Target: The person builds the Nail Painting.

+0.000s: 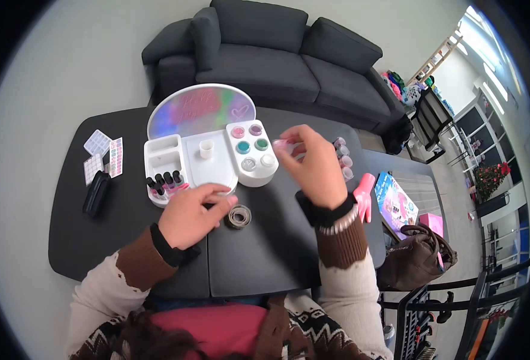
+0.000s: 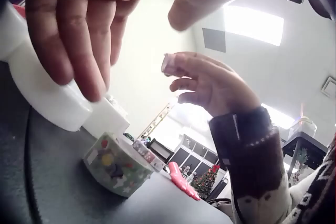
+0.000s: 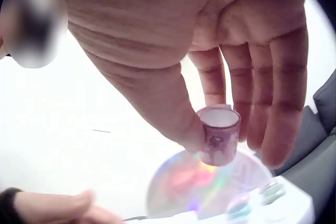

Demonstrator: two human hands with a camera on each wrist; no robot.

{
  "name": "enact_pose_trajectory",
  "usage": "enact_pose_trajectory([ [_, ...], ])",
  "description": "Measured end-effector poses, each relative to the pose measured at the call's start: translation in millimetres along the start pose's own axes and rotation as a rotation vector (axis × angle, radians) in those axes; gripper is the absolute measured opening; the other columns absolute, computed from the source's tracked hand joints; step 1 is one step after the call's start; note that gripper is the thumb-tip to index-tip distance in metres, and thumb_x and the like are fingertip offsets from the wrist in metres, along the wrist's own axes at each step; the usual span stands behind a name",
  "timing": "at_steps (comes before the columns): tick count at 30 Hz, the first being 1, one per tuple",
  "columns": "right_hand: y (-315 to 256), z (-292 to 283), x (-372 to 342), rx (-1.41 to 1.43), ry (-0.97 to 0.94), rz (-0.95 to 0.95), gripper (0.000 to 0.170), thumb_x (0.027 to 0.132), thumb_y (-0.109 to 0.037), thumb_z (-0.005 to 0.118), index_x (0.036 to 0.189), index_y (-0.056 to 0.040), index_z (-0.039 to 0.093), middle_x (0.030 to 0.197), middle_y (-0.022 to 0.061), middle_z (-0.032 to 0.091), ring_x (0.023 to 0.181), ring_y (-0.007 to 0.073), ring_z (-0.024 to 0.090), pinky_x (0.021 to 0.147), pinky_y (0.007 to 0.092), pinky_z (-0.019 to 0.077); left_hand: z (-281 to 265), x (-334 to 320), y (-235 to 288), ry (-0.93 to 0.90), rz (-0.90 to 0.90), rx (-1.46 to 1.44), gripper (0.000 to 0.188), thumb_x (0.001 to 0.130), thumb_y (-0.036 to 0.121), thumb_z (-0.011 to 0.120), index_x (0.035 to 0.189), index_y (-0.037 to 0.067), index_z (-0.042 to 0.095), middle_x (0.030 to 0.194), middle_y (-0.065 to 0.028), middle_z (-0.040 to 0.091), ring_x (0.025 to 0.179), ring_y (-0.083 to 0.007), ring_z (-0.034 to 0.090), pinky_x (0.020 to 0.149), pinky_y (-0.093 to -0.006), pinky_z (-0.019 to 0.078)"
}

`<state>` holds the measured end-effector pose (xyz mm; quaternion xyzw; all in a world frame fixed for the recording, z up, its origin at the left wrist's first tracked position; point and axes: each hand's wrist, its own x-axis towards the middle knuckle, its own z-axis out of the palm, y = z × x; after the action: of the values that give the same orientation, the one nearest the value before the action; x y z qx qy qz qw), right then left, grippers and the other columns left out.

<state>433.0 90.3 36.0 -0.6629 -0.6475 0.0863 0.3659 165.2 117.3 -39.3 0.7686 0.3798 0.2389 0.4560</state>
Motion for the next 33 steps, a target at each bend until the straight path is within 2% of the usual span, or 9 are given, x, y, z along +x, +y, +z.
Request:
enact_pose_trajectory([
  [2, -46, 7, -28, 0.038, 0.029, -0.082, 0.027, 0.094, -0.019, 0.085, 0.110, -0.0018, 0.071, 0.101, 0.0099, 0.076, 0.085, 0.0229, 0.072, 0.077, 0.0365, 0.0603, -1, -2, 5, -0.023, -0.108, -0.104, 0.049, 0.110, 0.035, 0.071, 0.142, -0.002, 0.066, 0.125, -0.0154, 0.080, 0.099, -0.0138, 0.076, 0.090, -0.0309, 0.0596],
  [4, -65, 26, -47, -0.114, 0.117, -0.156, 0.025, 0.092, -0.020, 0.085, 0.108, -0.0057, 0.072, 0.098, 0.0091, 0.074, 0.085, 0.0256, 0.072, 0.076, 0.0380, 0.0593, 1, -1, 0, 0.189, 0.073, -0.446, 0.051, 0.108, 0.037, 0.073, 0.139, -0.002, 0.067, 0.113, -0.0176, 0.083, 0.107, -0.0225, 0.079, 0.095, -0.0356, 0.0593],
  [5, -68, 35, -53, -0.134, 0.136, -0.191, 0.027, 0.092, -0.021, 0.086, 0.109, -0.0074, 0.072, 0.097, 0.0087, 0.073, 0.086, 0.0271, 0.072, 0.076, 0.0386, 0.0590, -1, -2, 1, 0.178, 0.179, -0.452, 0.049, 0.109, 0.034, 0.073, 0.140, -0.003, 0.065, 0.116, -0.0139, 0.082, 0.107, -0.0176, 0.077, 0.095, -0.0341, 0.0586],
  [8, -67, 54, -63, -0.136, 0.141, -0.219, 0.031, 0.089, -0.022, 0.087, 0.113, -0.0094, 0.071, 0.099, 0.0078, 0.074, 0.092, 0.0299, 0.073, 0.078, 0.0413, 0.0593, 5, -2, 2, 0.144, 0.243, -0.625, 0.041, 0.104, 0.017, 0.080, 0.136, -0.004, 0.066, 0.124, -0.0120, 0.079, 0.109, -0.0125, 0.075, 0.096, -0.0274, 0.0580],
  [12, -57, 55, -62, -0.049, 0.048, -0.277, 0.038, 0.087, -0.016, 0.087, 0.122, -0.0098, 0.074, 0.104, 0.0075, 0.075, 0.097, 0.0299, 0.072, 0.082, 0.0417, 0.0594, 0, 2, -2, 0.171, 0.066, -0.725, 0.036, 0.104, 0.014, 0.079, 0.132, -0.007, 0.068, 0.121, -0.0128, 0.079, 0.107, -0.0110, 0.075, 0.094, -0.0257, 0.0605],
  [17, -34, 45, -55, 0.113, -0.030, -0.330, 0.034, 0.083, -0.006, 0.086, 0.116, -0.0140, 0.083, 0.101, 0.0064, 0.071, 0.093, 0.0285, 0.071, 0.082, 0.0405, 0.0583, -2, 8, -13, 0.024, 0.029, -0.714, 0.031, 0.110, 0.016, 0.071, 0.130, -0.007, 0.069, 0.119, -0.0133, 0.079, 0.106, -0.0135, 0.077, 0.093, -0.0277, 0.0623],
  [23, -9, 45, -45, 0.149, 0.002, -0.438, 0.025, 0.086, 0.002, 0.081, 0.107, -0.0113, 0.084, 0.099, 0.0061, 0.068, 0.089, 0.0249, 0.070, 0.077, 0.0367, 0.0578, 6, 11, -24, -0.118, 0.069, -0.712, 0.033, 0.115, 0.021, 0.063, 0.132, -0.006, 0.067, 0.118, -0.0111, 0.079, 0.109, -0.0170, 0.077, 0.097, -0.0300, 0.0615],
  [25, -9, 46, -47, 0.154, 0.024, -0.450, 0.024, 0.088, 0.003, 0.079, 0.107, -0.0102, 0.083, 0.101, 0.0065, 0.068, 0.088, 0.0249, 0.070, 0.076, 0.0361, 0.0577, 9, 11, -24, -0.155, 0.118, -0.700, 0.033, 0.117, 0.020, 0.057, 0.136, -0.007, 0.063, 0.123, -0.0157, 0.078, 0.111, -0.0197, 0.077, 0.100, -0.0338, 0.0602],
  [33, -10, 40, -46, 0.163, 0.330, -0.307, 0.014, 0.097, 0.005, 0.073, 0.106, -0.0045, 0.077, 0.107, 0.0099, 0.067, 0.086, 0.0218, 0.069, 0.073, 0.0319, 0.0557, 4, 8, -16, -0.061, 0.118, -0.584, 0.034, 0.117, 0.020, 0.057, 0.135, -0.008, 0.063, 0.128, -0.0198, 0.078, 0.111, -0.0199, 0.077, 0.102, -0.0337, 0.0596],
])
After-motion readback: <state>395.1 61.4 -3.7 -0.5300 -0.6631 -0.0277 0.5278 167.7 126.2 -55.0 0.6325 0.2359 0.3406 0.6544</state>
